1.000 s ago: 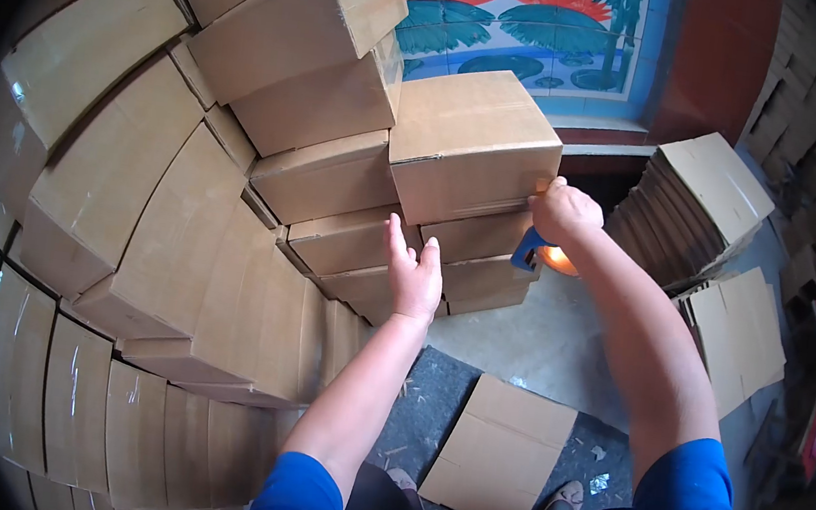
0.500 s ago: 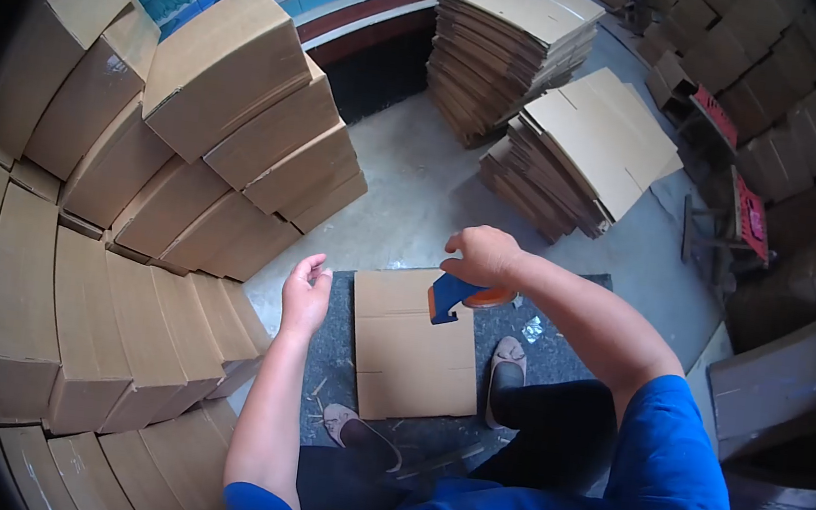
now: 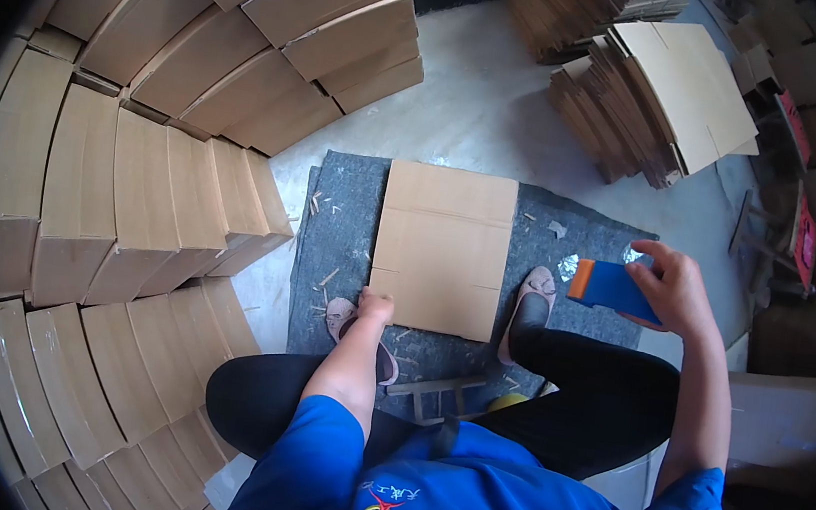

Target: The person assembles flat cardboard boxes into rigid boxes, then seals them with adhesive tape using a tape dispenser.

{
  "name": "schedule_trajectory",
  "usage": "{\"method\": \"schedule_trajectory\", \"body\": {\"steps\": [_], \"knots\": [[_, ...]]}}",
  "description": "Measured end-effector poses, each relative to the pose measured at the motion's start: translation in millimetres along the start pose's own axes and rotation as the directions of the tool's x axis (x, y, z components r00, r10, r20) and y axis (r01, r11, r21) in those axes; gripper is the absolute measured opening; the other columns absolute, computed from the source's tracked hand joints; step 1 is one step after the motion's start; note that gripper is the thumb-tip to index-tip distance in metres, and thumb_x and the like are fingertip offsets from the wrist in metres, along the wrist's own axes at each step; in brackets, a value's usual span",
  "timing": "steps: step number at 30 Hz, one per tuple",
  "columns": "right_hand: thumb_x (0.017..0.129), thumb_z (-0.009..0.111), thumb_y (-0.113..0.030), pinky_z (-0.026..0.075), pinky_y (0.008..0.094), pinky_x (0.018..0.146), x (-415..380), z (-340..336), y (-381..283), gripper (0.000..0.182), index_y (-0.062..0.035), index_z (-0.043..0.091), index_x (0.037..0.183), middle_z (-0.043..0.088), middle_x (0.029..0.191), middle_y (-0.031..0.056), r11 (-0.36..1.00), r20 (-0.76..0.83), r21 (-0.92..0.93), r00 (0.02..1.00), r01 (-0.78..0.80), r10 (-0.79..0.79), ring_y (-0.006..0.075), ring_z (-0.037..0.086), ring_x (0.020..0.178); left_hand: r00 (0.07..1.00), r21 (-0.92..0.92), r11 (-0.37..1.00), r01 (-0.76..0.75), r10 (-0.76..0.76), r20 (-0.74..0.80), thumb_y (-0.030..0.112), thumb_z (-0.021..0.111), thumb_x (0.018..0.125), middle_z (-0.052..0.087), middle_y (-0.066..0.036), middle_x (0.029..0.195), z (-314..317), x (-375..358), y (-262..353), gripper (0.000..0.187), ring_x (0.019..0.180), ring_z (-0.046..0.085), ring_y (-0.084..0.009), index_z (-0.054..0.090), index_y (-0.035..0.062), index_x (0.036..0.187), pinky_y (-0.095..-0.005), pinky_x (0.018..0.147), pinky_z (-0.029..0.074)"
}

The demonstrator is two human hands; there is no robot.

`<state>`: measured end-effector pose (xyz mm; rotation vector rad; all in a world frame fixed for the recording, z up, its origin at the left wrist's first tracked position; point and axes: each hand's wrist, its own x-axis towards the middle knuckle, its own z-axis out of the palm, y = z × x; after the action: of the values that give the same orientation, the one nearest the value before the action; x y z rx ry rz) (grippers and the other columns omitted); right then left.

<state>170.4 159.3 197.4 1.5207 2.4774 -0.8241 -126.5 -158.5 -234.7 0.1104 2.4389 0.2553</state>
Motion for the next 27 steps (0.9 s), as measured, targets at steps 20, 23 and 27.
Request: {"method": "schedule_trajectory", "body": {"steps": [20,23,27], "knots": [[0.096,0.057,-0.050,0.056,0.0409,0.080,14.5,73.6,-96.8,0.045,-0.0095,0.077,0.092,0.075,0.092,0.0114,0.725,0.326,-0.551,0.907,0.413,-0.268,0.0294,0.073,0.092,0.700,-0.188,0.836,-0.515,0.537,0.470,0.031,0.068,0.086,0.071,-0.018,0.076,-181.2,-227.1,126.4,0.036,0.070,0.071,-0.0255,0.071,-0.0043,0.087,-0.0379,0.064,0.057],[0.094,0.046,-0.066,0.056,0.0407,0.082,3.8,98.3,-122.2,0.067,-0.0076,0.078,0.087,0.074,0.089,0.0138,0.782,0.422,-0.462,0.879,0.418,-0.220,0.0305,0.072,0.090,0.644,-0.116,0.712,-0.693,0.683,0.344,0.044,0.067,0.086,0.071,-0.026,0.081,-172.4,-273.4,118.7,0.052,0.082,0.071,-0.0377,0.070,-0.0074,0.085,-0.0426,0.077,0.055],[0.092,0.049,-0.070,0.054,0.0385,0.089,5.6,122.5,-111.1,0.070,-0.0063,0.077,0.097,0.075,0.097,0.0140,0.848,0.474,-0.391,0.868,0.357,-0.147,0.0288,0.071,0.098,0.640,-0.161,0.711,-0.684,0.691,0.336,0.055,0.066,0.089,0.071,-0.026,0.088,-147.6,-268.9,104.9,0.061,0.086,0.071,-0.0377,0.068,-0.0058,0.090,-0.0429,0.080,0.054]]}}
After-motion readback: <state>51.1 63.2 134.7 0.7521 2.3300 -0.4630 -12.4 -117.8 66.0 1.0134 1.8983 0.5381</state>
